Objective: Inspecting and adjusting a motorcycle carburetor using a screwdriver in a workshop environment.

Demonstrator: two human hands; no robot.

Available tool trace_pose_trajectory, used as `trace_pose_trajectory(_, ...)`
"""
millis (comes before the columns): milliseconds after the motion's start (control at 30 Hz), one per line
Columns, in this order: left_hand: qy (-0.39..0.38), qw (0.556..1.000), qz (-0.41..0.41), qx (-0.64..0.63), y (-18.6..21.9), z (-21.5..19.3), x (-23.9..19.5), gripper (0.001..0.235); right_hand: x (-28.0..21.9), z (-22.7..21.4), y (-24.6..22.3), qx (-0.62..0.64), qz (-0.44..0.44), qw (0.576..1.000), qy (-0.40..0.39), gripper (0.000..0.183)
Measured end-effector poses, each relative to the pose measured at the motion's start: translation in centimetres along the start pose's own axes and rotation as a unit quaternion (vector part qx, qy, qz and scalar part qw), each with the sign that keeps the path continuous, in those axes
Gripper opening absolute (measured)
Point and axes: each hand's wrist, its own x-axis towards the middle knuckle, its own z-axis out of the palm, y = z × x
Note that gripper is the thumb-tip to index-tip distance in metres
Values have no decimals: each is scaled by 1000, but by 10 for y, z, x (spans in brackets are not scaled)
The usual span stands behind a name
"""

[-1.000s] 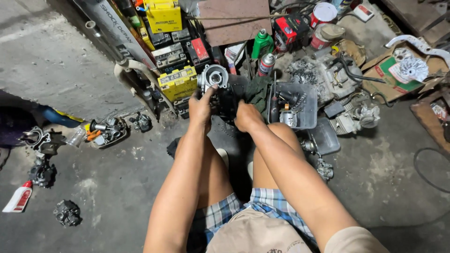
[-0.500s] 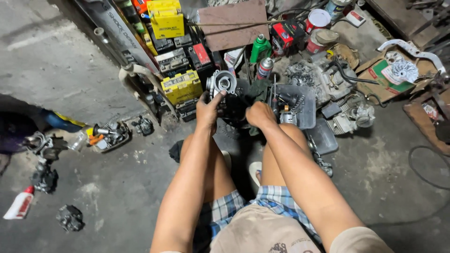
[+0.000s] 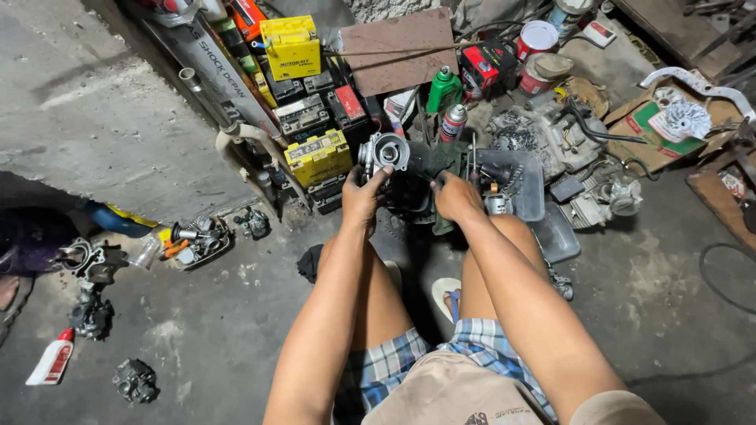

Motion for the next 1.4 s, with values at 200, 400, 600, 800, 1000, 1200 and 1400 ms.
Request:
trace_pose_trajectory(200,-3,1000,1,2,1,-8,5,90,19,8,22,4,1,999,39,49)
trace_pose_trajectory(400,26,1000,12,-3,-4,-17,19,91,5,-7,11,35,-9,996,75,53)
trace_pose_trajectory(600,33,999,11,-1,6,-16,12,87,-11,-1,2,163,-119,963,181,33)
trace_pose_trajectory(800,36,999,26,20,12,-14,1,89,-37,1,-7,245,-246,907,236,25)
trace_pose_trajectory(1000,41,994,50,84,-10,-29,28,86,-25,4,17,213,-414,847,257,18)
trace_pose_trajectory(1200,35,992,53,110,-15,-22,30,84,-18,-1,30,206,-438,838,252,19)
trace_pose_trajectory(1400,33,985,61,155,-10,-15,23,82,-18,-4,33,208,-439,836,256,17)
